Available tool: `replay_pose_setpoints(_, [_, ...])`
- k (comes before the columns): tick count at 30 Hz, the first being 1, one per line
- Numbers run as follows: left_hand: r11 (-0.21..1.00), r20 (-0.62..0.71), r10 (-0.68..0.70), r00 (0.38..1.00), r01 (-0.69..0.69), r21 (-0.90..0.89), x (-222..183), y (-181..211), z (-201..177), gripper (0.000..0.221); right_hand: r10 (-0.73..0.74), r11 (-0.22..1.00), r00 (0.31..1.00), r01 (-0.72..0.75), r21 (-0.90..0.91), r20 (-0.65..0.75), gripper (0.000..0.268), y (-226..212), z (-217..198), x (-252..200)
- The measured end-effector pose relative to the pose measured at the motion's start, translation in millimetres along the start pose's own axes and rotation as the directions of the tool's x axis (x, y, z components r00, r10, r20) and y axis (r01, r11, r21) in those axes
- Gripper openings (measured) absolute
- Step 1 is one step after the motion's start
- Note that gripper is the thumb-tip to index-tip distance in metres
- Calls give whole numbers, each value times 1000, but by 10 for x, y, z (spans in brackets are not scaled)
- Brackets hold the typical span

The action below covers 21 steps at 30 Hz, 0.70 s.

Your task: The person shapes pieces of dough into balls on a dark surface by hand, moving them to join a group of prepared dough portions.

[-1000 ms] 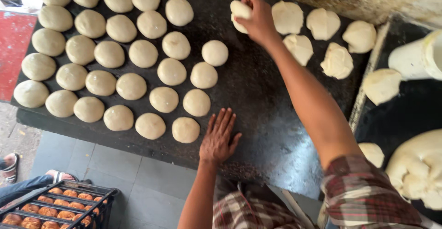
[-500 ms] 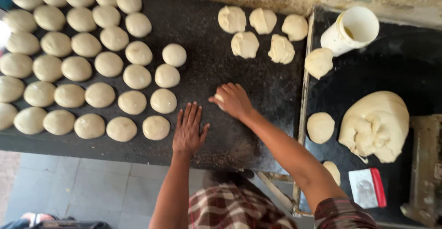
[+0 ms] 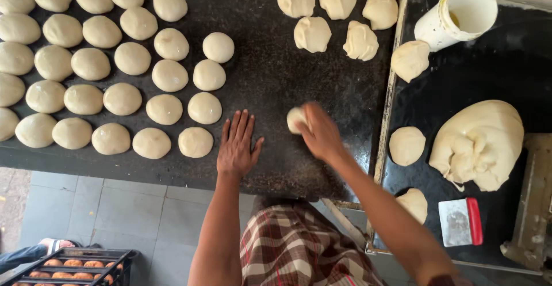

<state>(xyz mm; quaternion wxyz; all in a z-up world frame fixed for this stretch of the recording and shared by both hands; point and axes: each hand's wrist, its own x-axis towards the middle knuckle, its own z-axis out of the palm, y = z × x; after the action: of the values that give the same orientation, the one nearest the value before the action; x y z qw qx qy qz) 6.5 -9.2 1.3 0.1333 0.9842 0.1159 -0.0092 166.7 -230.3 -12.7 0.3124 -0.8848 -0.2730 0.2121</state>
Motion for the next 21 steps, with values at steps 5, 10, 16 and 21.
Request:
replay_pose_setpoints(5, [1000, 23, -15, 1000, 15, -1, 50, -4, 53, 69, -352, 812, 916, 197, -549, -192, 58, -402, -157, 723])
replay_pose_setpoints(10, [999, 67, -19, 998, 17, 31, 139, -54, 41, 70, -317, 881, 947, 275, -385, -49, 53, -543, 154, -271])
replay_pose_setpoints(16, [999, 76, -55, 996, 54, 6, 105, -15, 46, 67, 1, 950, 963, 83, 300, -269, 37, -734, -405, 34])
replay_pose_setpoints(21, [999, 72, -50, 996, 50, 7, 54, 7, 47, 67, -526, 783, 552, 611, -116, -647, 39, -624, -210, -280])
